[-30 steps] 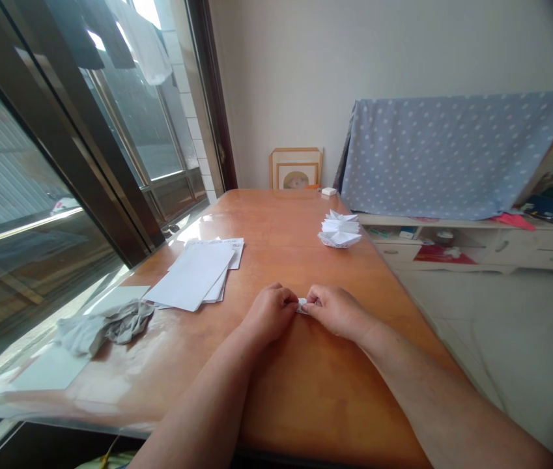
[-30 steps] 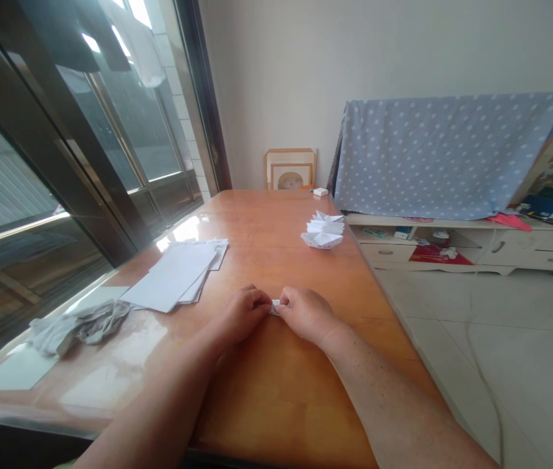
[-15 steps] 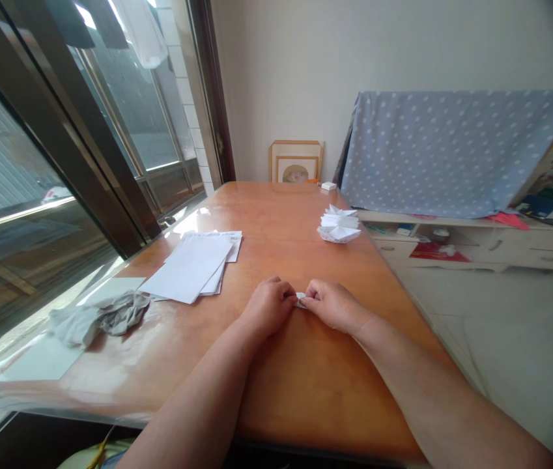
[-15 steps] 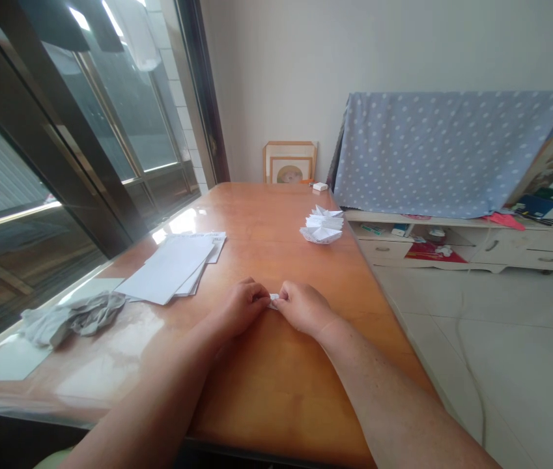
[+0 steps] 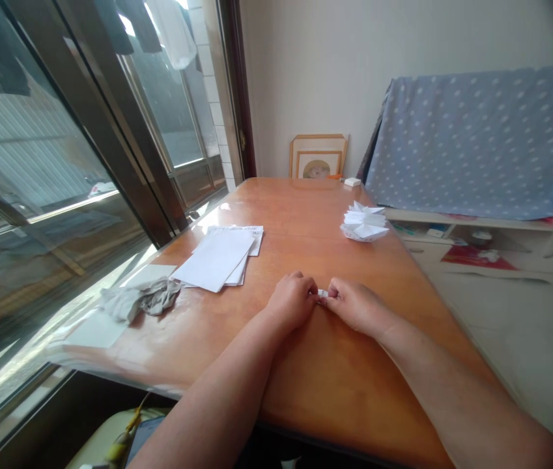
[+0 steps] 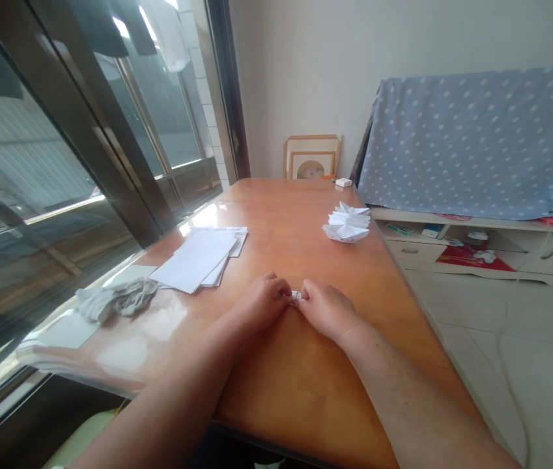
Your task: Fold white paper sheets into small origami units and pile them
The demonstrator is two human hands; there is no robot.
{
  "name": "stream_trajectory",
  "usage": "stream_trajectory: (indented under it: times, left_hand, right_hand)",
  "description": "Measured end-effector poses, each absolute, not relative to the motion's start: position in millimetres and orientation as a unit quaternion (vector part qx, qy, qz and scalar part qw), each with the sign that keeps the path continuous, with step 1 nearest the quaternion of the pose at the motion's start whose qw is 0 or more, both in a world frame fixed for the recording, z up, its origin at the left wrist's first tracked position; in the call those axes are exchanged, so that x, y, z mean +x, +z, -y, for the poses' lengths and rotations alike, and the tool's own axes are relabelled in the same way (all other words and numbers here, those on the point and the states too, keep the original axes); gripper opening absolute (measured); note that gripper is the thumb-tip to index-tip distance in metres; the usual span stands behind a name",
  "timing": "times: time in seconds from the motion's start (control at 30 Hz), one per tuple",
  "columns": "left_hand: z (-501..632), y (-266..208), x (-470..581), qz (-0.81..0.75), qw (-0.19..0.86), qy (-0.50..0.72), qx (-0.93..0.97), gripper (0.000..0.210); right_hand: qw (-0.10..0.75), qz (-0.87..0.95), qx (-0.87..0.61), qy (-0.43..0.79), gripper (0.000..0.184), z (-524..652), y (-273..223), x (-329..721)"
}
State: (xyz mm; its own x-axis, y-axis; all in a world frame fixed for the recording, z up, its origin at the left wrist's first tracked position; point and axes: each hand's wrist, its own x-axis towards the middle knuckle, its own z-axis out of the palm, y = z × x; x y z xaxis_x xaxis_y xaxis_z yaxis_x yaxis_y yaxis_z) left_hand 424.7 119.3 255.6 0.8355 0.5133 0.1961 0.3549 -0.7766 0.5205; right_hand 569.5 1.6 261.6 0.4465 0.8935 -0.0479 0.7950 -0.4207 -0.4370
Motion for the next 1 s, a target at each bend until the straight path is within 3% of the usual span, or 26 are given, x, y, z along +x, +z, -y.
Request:
stream_trajectory:
  times: [0.37,0.7,1.0]
  left_hand:
    - [-116.5,263.7,423.1,-0.242,0.233,0.148,0.930,0.007]
    - [-118.6,262.6,422.9,-0.234,0.243,0.150,0.929,0.006]
    - [-118.8,262.7,422.6,-0.231,0.248,0.151,0.929,0.006]
  right_hand:
    - [0.100,0.477,-0.863,0.133,0.057,2.2,275.6,577.5]
    - [0.104,0.474,-0.862,0.150,0.054,8.5,276.4,589.1]
    - [0.124,0.483,-0.851,0.163,0.035,19.9,275.0,605.1]
